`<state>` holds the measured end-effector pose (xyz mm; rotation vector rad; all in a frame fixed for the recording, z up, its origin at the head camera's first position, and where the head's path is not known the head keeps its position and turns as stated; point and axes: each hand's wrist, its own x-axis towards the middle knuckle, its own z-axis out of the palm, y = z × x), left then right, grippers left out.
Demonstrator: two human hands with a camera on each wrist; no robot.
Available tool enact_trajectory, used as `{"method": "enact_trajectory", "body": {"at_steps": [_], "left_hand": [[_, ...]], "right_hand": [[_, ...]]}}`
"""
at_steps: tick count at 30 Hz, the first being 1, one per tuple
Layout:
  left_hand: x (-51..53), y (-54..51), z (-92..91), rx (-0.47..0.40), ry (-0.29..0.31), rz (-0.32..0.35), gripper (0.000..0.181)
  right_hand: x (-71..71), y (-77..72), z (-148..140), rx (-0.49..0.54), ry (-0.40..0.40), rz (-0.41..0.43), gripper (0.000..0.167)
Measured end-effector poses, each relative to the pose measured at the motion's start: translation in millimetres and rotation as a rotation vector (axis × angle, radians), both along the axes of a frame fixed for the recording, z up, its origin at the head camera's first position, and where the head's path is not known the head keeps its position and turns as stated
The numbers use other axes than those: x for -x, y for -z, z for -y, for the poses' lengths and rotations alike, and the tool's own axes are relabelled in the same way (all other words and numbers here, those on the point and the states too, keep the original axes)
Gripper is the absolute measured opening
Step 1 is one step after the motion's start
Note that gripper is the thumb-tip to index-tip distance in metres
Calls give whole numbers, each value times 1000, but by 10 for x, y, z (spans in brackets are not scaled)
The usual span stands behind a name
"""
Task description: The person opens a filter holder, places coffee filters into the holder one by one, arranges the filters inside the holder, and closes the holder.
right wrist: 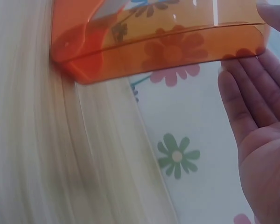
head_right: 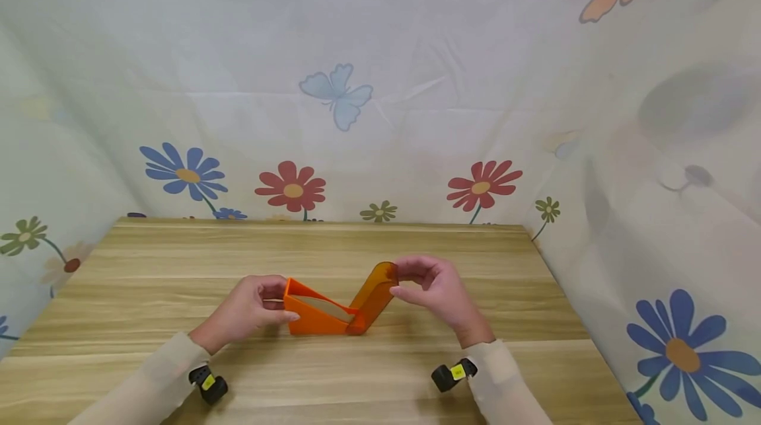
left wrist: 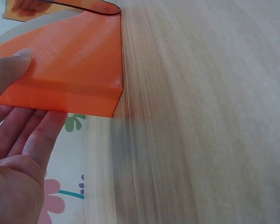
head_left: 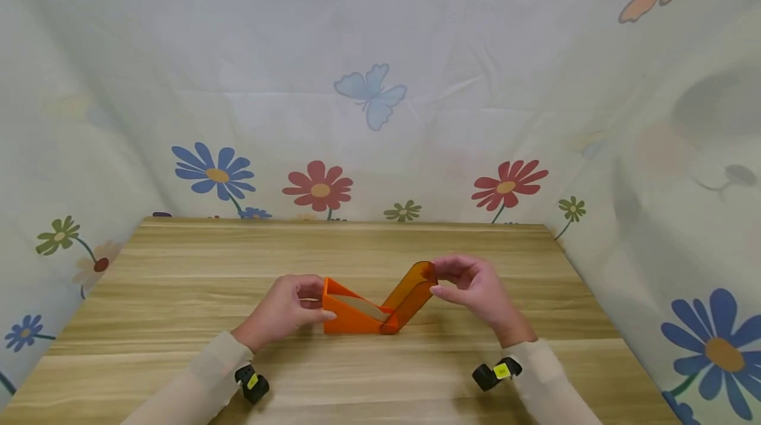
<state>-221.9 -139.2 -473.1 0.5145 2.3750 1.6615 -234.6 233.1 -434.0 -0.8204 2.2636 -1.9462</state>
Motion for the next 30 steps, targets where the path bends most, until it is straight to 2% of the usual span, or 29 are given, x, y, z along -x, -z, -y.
{"method": "enact_trajectory", "body": {"at_steps": [7,30], "left_hand": [[2,-17,-3,1,0,1,40],[-6,3,-4,5,-1,-3,41]], "right_hand": [[8,-47,165,36,-6,-9,37],[68,-81,670,30,-81,-59,34]]}}
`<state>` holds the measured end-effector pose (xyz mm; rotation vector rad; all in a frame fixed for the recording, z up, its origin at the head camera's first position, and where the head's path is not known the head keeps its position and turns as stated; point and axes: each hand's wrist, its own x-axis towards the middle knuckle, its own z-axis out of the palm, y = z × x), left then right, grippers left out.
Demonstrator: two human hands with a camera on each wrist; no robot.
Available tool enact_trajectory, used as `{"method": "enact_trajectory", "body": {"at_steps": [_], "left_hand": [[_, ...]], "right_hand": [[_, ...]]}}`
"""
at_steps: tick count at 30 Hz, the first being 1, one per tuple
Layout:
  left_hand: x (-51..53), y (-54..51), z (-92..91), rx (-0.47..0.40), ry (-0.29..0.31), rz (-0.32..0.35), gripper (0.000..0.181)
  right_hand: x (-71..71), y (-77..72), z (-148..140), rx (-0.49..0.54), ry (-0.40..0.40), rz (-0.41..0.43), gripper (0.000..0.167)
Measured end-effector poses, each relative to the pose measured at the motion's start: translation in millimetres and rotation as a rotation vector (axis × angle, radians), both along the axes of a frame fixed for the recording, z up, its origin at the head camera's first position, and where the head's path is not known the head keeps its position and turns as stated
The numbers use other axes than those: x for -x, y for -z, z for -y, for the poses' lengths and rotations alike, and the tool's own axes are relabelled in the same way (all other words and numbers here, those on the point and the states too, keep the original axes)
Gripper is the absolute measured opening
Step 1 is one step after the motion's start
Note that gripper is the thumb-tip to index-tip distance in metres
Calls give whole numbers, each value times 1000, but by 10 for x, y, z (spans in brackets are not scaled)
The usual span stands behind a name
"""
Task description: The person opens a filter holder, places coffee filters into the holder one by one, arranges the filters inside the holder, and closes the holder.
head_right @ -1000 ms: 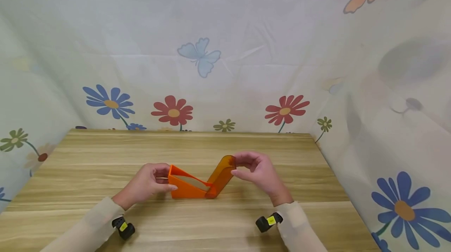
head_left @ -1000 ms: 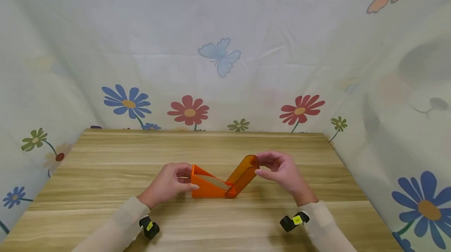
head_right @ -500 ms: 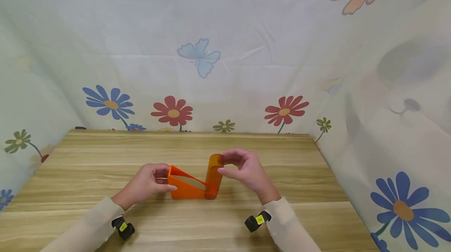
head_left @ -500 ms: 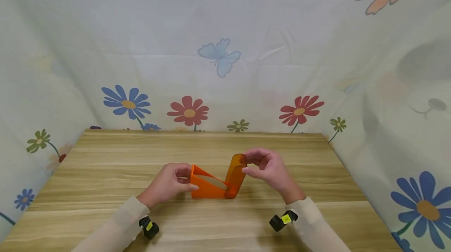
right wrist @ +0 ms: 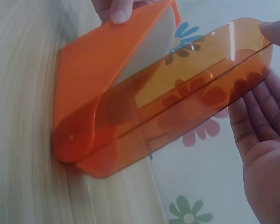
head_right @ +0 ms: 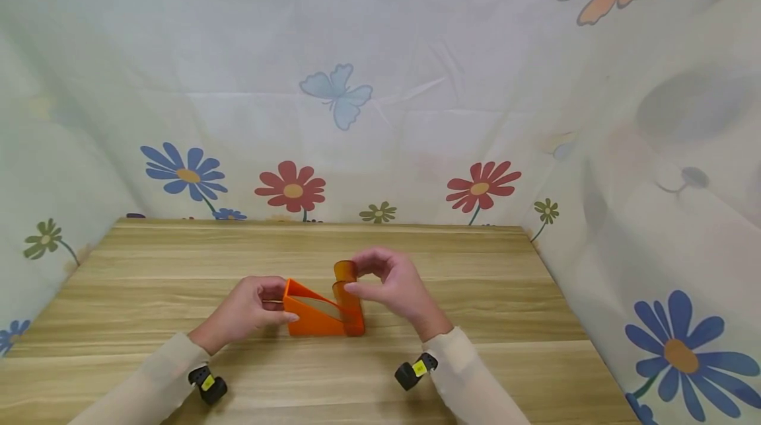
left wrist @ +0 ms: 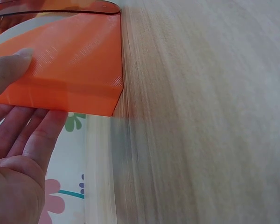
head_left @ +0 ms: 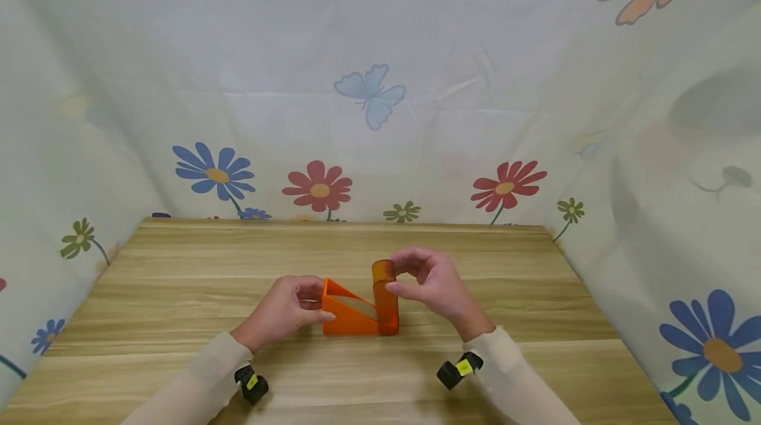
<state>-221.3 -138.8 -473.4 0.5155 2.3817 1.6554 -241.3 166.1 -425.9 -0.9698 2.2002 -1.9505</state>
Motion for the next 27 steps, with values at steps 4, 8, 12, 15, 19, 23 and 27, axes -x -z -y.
{"method": "enact_trajectory", "body": {"at_steps": [4,8,12,15,19,23,27], "left_hand": [[-3,-4,3,-4,1,4,42],[-6,-8,6,-10,8,7,42],[-9,-14,13,-17,14,11,42],[-12,-17,21,-12,15,11,42],[-12,-20,29,-10,17,10,42],[-7,-19,38,-6,25,0,42],[2,-13,46,-2,29,-10,41]], "right_hand": [[-14,-20,106,-17,2,5,33],[-31,-46,216,-81,23,-3,33],[-46,-65,305,-143,47,-24,33],[-53,-69,359,-181,57,-30,34],[-59,-68,426,-226,66,-30,34],[-69,-78,488,-268,66,-29,34],[-74,-83,545,-293,63,-20,34]]}}
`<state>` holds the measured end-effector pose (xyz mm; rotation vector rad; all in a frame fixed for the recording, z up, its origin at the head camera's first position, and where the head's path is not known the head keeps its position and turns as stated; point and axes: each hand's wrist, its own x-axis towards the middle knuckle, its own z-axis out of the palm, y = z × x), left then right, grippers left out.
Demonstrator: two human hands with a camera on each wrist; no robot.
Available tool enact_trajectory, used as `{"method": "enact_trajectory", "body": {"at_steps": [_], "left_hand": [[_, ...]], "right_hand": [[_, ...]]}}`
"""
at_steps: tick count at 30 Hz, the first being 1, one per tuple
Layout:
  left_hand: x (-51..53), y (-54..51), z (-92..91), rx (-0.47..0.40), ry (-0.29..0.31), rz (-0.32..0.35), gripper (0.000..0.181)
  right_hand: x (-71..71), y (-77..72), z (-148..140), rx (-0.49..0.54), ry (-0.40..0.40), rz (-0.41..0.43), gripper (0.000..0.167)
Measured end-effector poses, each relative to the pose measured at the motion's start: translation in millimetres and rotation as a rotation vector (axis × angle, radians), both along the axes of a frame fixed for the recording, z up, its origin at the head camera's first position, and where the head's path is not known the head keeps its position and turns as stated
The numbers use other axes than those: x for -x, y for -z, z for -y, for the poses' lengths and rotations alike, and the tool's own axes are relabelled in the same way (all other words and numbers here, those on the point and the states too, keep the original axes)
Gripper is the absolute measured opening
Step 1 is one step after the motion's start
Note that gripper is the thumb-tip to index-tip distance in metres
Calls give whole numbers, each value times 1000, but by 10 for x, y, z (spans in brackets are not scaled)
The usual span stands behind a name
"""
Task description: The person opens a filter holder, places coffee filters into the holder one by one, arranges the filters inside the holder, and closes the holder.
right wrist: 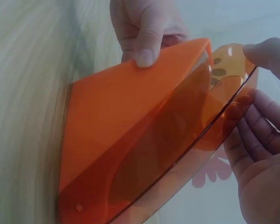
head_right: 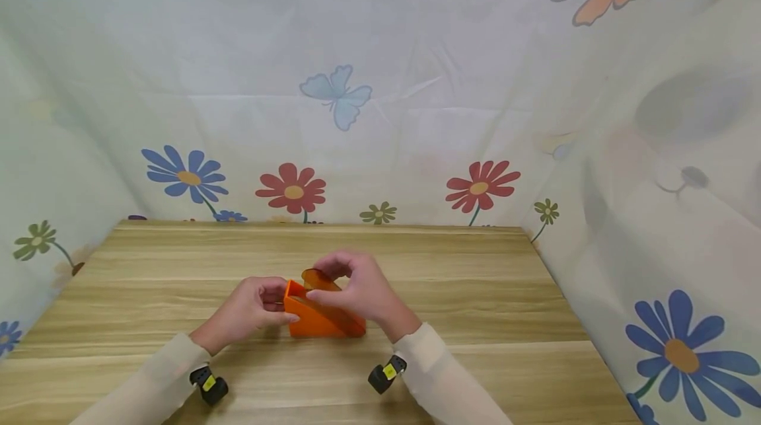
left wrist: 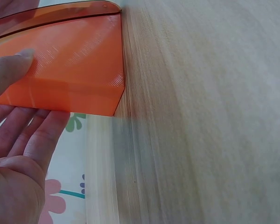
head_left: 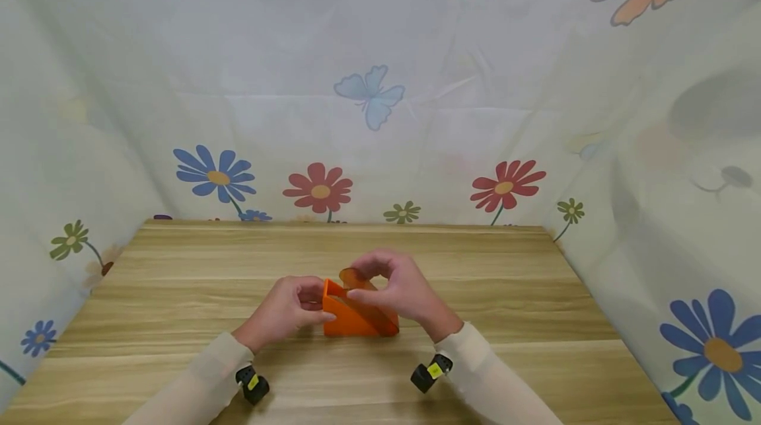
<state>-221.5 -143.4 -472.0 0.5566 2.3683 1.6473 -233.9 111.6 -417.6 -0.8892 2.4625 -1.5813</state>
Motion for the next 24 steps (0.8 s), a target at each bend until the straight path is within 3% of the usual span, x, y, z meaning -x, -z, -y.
{"method": "enact_trajectory", "body": {"at_steps": [12,24], "left_hand": [[30,29,7,-8,6,-11,40],[48,23,6,9,9,-29,37]], "right_hand": [[0,30,108,-61,15,31,37],[14,12,166,-107,-29,-12,39]]}}
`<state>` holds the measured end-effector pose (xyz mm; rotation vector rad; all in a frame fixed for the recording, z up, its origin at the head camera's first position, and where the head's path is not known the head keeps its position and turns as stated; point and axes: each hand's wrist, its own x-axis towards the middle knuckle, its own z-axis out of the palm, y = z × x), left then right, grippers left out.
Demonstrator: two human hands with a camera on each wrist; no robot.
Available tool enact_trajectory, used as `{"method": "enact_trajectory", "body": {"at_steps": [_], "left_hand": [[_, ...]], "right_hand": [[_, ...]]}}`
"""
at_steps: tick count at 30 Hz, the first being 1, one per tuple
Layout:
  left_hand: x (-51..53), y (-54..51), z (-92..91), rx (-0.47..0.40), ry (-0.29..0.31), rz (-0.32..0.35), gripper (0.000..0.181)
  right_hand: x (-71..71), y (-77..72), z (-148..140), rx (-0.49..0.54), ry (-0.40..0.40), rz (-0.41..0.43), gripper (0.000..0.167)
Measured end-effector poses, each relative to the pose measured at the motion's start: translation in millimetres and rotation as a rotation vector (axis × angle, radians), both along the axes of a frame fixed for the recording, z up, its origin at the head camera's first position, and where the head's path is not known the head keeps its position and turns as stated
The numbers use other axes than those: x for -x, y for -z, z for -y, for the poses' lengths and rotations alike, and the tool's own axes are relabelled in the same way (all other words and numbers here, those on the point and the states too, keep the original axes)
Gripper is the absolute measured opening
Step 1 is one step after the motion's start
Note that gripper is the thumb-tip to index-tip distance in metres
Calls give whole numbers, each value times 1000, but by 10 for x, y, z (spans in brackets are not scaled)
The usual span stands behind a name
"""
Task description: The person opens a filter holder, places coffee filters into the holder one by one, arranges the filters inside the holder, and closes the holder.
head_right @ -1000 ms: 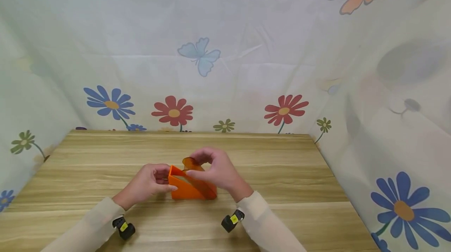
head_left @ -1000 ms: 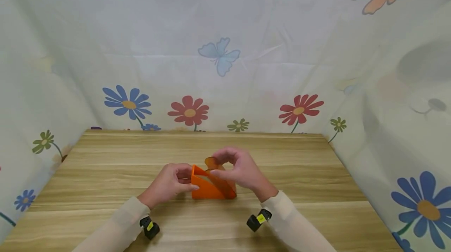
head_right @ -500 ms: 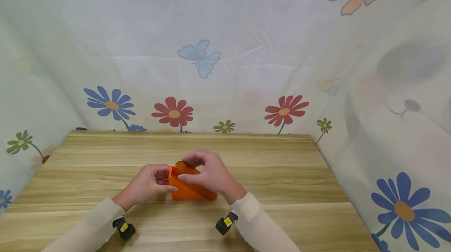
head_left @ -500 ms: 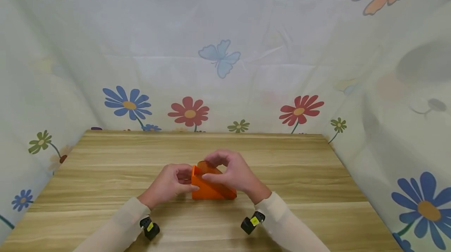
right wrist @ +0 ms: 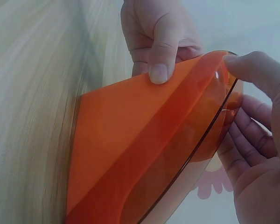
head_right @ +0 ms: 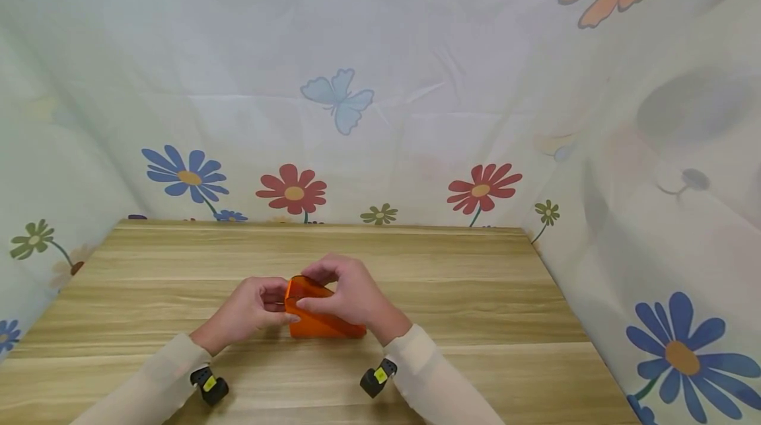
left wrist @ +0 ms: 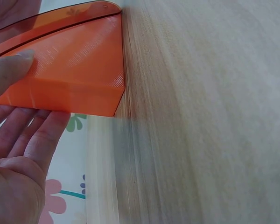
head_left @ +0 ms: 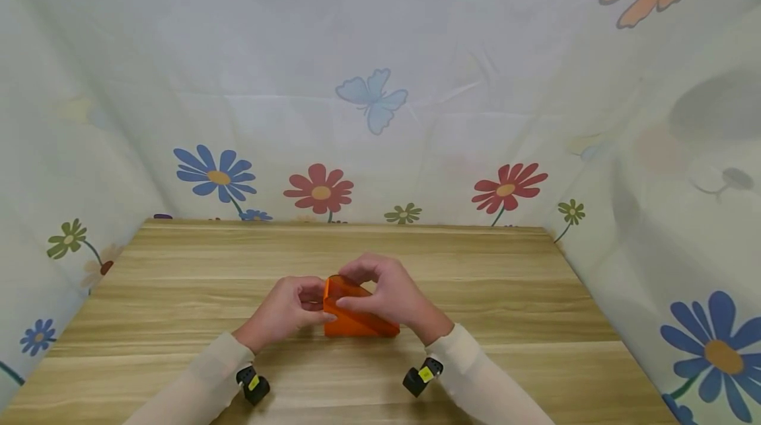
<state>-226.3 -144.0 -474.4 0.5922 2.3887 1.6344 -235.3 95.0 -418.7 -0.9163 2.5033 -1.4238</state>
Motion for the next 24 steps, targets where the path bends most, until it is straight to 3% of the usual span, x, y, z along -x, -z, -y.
{"method": "enact_trajectory", "body": {"at_steps": [16,24], "left_hand": [[-7,-22,-7,28,-2,-23,35],[-12,-32,-6,39,-8,-31,35]], "right_hand": [[-29,-171,72,-204,51,-24,38],[-15,-174,69,-229,47,-19,42]]}}
